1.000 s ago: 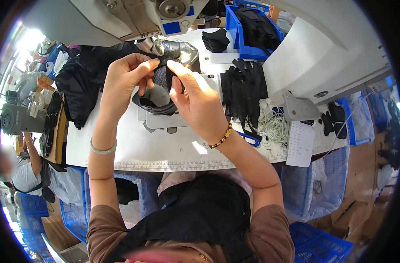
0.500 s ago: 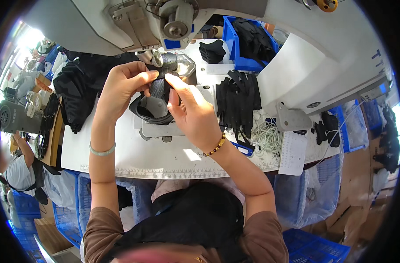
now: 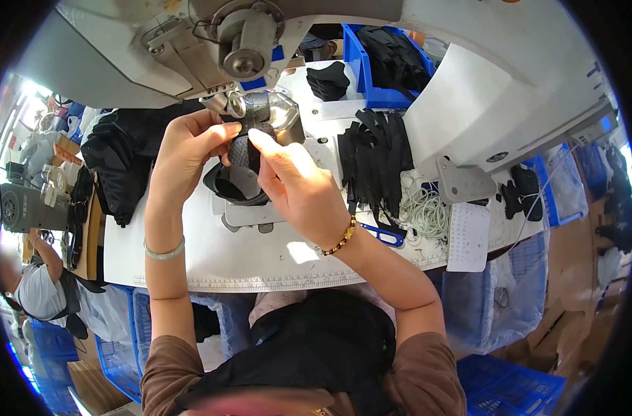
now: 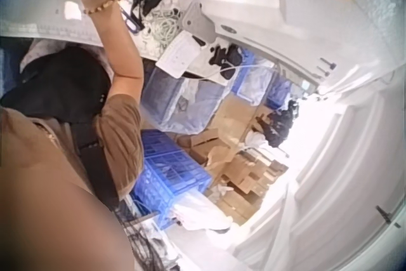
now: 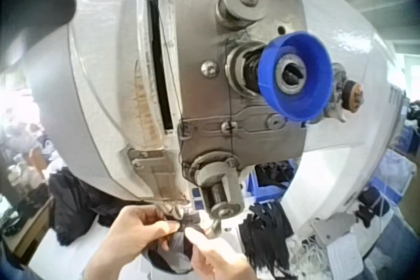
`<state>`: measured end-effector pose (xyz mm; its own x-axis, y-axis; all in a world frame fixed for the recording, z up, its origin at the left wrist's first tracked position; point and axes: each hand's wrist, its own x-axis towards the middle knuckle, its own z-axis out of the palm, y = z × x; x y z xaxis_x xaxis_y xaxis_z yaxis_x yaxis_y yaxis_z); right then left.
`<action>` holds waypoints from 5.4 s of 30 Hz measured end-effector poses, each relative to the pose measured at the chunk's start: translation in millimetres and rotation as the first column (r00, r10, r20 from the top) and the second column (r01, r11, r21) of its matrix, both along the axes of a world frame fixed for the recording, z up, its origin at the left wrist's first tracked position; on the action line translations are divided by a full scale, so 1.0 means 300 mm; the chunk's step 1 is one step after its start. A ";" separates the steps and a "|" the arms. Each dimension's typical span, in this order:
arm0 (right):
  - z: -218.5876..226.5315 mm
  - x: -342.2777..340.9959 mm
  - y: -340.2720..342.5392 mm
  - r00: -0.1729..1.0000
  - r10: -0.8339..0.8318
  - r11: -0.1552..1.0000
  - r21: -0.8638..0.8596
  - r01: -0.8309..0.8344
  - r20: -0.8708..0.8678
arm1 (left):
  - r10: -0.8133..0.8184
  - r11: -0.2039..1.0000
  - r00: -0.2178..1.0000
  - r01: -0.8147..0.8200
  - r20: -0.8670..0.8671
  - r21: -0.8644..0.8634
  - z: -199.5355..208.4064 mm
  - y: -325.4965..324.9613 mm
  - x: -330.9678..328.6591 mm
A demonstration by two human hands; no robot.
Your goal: Stitching various components of a shoe upper using an industrial sewing machine.
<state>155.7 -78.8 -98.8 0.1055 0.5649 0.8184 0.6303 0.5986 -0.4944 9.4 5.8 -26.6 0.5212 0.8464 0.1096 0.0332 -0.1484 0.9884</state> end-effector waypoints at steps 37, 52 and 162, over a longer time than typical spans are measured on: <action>0.034 -0.024 0.008 0.989 -0.116 0.992 -0.030 0.119 0.088 | -0.076 0.975 0.981 0.110 0.176 -0.192 -0.021 0.068 -0.015; 0.031 -0.003 0.005 0.833 0.248 0.913 -0.167 -0.371 -0.495 | -0.017 0.975 0.949 0.085 0.315 -0.205 -0.043 0.065 -0.003; -0.182 -0.344 -0.035 0.774 0.615 0.724 -0.283 -0.629 -0.147 | 0.499 0.828 0.867 -0.481 -0.011 -0.289 -0.307 -0.434 -0.375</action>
<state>52.5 -89.3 -153.3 -0.3288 0.7289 0.6006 0.1447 0.6673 -0.7306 -103.0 -124.4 -118.7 0.0301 0.9890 -0.1451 -0.0330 0.1461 0.9887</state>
